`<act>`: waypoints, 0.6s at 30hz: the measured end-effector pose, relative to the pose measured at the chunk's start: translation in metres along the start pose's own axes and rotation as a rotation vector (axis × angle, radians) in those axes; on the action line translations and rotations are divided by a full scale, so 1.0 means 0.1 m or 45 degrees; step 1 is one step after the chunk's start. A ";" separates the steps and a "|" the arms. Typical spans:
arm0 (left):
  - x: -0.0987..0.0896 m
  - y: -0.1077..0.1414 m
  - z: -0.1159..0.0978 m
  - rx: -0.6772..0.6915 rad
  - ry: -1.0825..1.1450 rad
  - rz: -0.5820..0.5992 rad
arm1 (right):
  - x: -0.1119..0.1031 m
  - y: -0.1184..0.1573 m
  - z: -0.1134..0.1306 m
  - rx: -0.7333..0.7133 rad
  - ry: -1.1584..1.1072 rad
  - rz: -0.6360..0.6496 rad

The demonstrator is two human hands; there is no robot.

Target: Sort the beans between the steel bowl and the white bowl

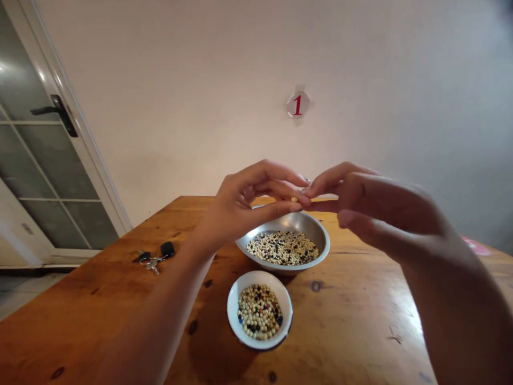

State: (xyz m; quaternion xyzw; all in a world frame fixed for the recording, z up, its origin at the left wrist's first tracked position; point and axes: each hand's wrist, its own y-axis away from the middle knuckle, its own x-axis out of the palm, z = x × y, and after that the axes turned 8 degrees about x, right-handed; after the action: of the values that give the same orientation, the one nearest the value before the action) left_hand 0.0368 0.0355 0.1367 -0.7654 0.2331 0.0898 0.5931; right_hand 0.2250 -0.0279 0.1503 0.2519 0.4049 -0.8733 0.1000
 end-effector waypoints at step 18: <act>0.04 -0.03 -0.03 0.077 -0.201 -0.009 | 0.12 -0.01 0.00 -0.109 0.596 -0.242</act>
State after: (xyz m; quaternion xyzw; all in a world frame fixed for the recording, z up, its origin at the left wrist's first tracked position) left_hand 0.0416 0.0326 0.1387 -0.7385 0.1855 0.1406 0.6328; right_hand 0.2148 -0.0275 0.1449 0.4037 0.4756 -0.7786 -0.0685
